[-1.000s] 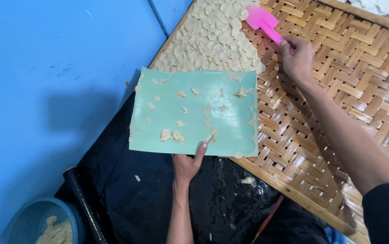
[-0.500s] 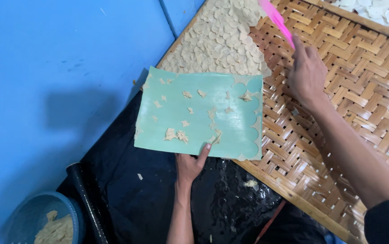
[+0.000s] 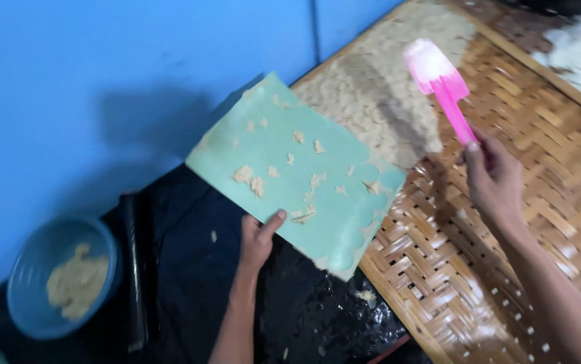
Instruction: The recorder is using a rolling pin and a spatula to roll out and flatten dough on a sheet.
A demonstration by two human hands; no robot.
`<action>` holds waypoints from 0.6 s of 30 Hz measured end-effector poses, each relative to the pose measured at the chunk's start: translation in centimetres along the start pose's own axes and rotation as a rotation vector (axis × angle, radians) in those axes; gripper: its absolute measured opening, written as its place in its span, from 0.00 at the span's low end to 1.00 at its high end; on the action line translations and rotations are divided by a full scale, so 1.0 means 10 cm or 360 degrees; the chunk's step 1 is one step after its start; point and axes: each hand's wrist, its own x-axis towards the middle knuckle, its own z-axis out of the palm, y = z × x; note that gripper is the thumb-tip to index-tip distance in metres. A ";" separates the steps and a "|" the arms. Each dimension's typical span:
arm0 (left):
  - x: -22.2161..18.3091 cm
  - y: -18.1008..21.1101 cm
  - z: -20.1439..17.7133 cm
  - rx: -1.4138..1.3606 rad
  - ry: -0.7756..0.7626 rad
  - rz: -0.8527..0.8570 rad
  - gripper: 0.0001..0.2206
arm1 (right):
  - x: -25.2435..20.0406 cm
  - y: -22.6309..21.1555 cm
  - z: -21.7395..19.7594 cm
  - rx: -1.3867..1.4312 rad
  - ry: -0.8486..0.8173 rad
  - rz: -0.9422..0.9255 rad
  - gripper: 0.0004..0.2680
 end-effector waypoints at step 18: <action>-1.35 0.22 -1.68 0.0177 0.0728 -0.0572 0.28 | -0.80 -0.10 0.64 0.0335 -0.1759 0.0421 0.11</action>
